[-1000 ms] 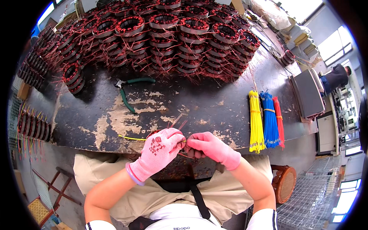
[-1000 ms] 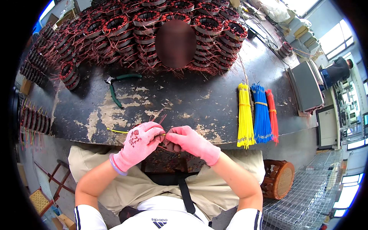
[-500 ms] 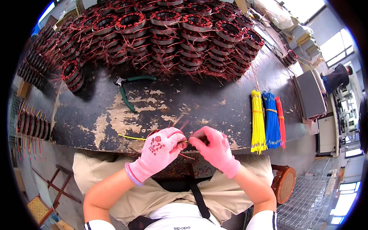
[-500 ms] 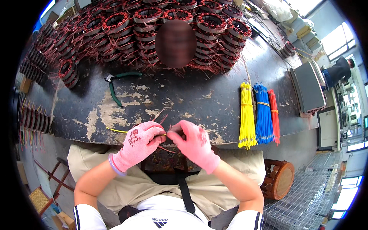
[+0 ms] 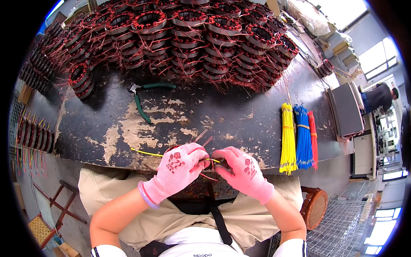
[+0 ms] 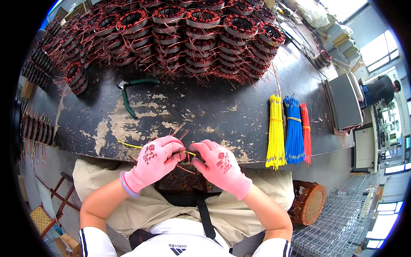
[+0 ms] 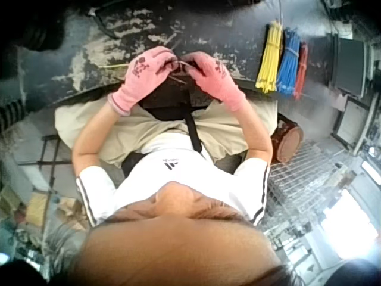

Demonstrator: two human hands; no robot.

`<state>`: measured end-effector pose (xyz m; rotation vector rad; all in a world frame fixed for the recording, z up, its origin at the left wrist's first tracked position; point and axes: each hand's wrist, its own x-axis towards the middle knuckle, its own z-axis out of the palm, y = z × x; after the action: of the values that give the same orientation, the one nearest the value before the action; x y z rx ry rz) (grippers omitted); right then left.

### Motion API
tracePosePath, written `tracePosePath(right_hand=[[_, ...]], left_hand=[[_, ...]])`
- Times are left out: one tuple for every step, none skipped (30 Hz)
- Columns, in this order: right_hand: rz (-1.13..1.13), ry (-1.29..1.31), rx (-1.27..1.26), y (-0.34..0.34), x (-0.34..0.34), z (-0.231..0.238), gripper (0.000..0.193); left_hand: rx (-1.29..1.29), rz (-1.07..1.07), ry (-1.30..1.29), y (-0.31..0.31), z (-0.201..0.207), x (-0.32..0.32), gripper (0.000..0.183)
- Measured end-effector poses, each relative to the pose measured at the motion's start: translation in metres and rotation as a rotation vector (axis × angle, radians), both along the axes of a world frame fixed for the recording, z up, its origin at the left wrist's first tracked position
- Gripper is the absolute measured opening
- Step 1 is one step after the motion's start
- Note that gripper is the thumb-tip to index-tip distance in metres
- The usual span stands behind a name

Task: The person wires several motor stators by hand and with pliers. They insert wires into the stator cores and use pliers to secure them, moving between different stators on the workbench.

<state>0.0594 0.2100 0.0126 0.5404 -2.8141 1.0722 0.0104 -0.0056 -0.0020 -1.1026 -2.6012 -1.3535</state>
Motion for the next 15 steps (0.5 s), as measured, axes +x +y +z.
tracePosePath(right_hand=[[-0.01,0.114,0.126,-0.006,-0.002,0.007,0.027],[-0.014,0.061,0.082,-0.009,-0.002,0.004,0.023],[-0.019,0.008,0.038,-0.01,-0.002,-0.001,0.02],[-0.023,-0.042,-0.004,-0.01,-0.002,-0.004,0.018],[-0.137,-0.447,-0.261,-0.012,-0.005,0.007,0.017],[-0.223,-0.872,-0.543,-0.007,-0.016,-0.006,0.018],[-0.221,-0.931,-0.621,-0.005,-0.02,-0.006,0.018],[-0.218,-0.989,-0.699,-0.005,-0.022,-0.005,0.018],[-0.223,-0.744,-0.521,-0.006,-0.018,-0.004,0.018],[-0.223,-0.503,-0.337,-0.009,-0.01,-0.002,0.018],[-0.212,-0.26,-0.154,-0.012,-0.003,0.001,0.018],[-0.165,0.026,0.011,-0.011,0.0,0.007,0.022],[-0.135,0.211,0.151,-0.012,0.002,0.007,0.024],[-0.102,0.395,0.291,-0.013,0.003,0.006,0.026],[-0.084,0.359,0.286,-0.013,0.004,0.001,0.025]], left_hand=[[0.024,0.004,-0.005,-0.001,0.001,0.0,0.017],[0.023,0.003,0.003,-0.001,0.001,0.001,0.017],[0.021,0.001,0.011,-0.002,0.001,0.001,0.017],[0.022,0.0,0.022,-0.002,0.001,0.001,0.017],[0.012,-0.017,0.015,-0.002,0.0,0.001,0.016],[0.018,-0.022,0.02,-0.002,0.0,0.001,0.016],[0.027,-0.025,0.027,-0.001,0.0,-0.001,0.016],[0.037,-0.029,0.034,0.0,0.0,-0.002,0.015],[0.022,-0.025,0.029,-0.001,0.001,-0.001,0.015],[0.012,-0.018,0.022,-0.002,0.002,0.001,0.015],[0.0,-0.006,0.016,-0.002,0.002,0.001,0.015],[0.01,0.0,0.018,-0.001,0.001,0.0,0.015],[0.013,-0.002,0.013,-0.001,0.0,0.0,0.015],[0.016,-0.004,0.007,-0.001,-0.001,0.001,0.015],[0.009,-0.006,-0.003,-0.001,0.0,0.001,0.016]])
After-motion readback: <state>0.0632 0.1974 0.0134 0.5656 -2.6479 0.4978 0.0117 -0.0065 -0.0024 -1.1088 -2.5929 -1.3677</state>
